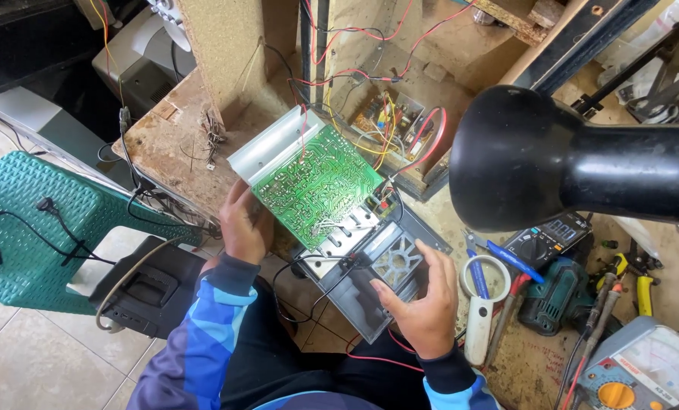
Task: Inspecting, manipulating, and cleaning a printed circuit board (PCB) inside an electronic device using contact cleaner.
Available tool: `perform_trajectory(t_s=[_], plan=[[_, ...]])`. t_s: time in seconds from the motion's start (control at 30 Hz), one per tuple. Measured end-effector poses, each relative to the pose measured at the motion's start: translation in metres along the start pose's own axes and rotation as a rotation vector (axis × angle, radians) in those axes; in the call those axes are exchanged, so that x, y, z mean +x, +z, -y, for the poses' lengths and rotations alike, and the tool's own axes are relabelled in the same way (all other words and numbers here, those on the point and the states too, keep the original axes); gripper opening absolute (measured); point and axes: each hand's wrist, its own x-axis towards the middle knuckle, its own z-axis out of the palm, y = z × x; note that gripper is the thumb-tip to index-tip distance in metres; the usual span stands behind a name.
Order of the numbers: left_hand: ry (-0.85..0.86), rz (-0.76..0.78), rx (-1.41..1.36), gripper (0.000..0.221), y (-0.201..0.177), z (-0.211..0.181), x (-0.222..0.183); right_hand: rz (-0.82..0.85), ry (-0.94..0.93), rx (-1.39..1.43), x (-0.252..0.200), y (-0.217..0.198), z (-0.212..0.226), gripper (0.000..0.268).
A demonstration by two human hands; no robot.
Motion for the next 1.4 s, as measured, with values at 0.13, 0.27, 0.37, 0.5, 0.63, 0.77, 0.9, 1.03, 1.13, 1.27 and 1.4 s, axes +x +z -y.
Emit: perform_trajectory(t_s=[0.13,0.27,0.37,0.5,0.63,0.77,0.9,1.03,1.13,1.27,1.4], plan=[[0.032,-0.027,0.000,0.039,0.003,-0.005,0.004,0.032,0.024,0.002,0.000,0.000,0.002,0.079],[-0.044,-0.037,-0.020,0.046,0.005,-0.007,0.005,0.048,0.011,0.007,-0.002,0.001,-0.002,0.078],[0.026,-0.056,0.021,0.041,0.004,-0.009,0.006,0.063,-0.047,-0.010,-0.004,0.001,-0.004,0.080],[-0.049,-0.052,-0.038,0.043,0.001,-0.008,0.007,0.047,-0.058,-0.004,-0.003,0.000,0.001,0.079],[-0.044,-0.028,0.011,0.043,-0.002,-0.002,0.006,0.026,-0.037,-0.017,-0.001,0.002,0.007,0.077],[-0.011,-0.032,0.000,0.047,-0.003,-0.002,0.007,0.007,-0.061,-0.049,-0.003,-0.004,0.002,0.079],[0.030,0.008,0.013,0.043,-0.005,0.012,0.005,-0.003,-0.063,-0.048,-0.003,-0.025,0.007,0.077],[0.132,0.045,0.107,0.053,-0.008,0.018,0.002,0.021,-0.124,-0.096,0.001,-0.030,-0.007,0.079],[0.163,0.051,0.107,0.046,-0.010,0.015,0.006,0.037,-0.157,-0.106,0.006,-0.030,-0.005,0.073],[0.171,0.028,0.090,0.044,-0.008,0.024,0.006,0.081,-0.091,-0.069,0.005,-0.024,-0.002,0.072],[0.043,-0.006,-0.024,0.042,-0.007,0.014,0.009,0.137,-0.062,-0.049,0.005,-0.024,-0.004,0.074]])
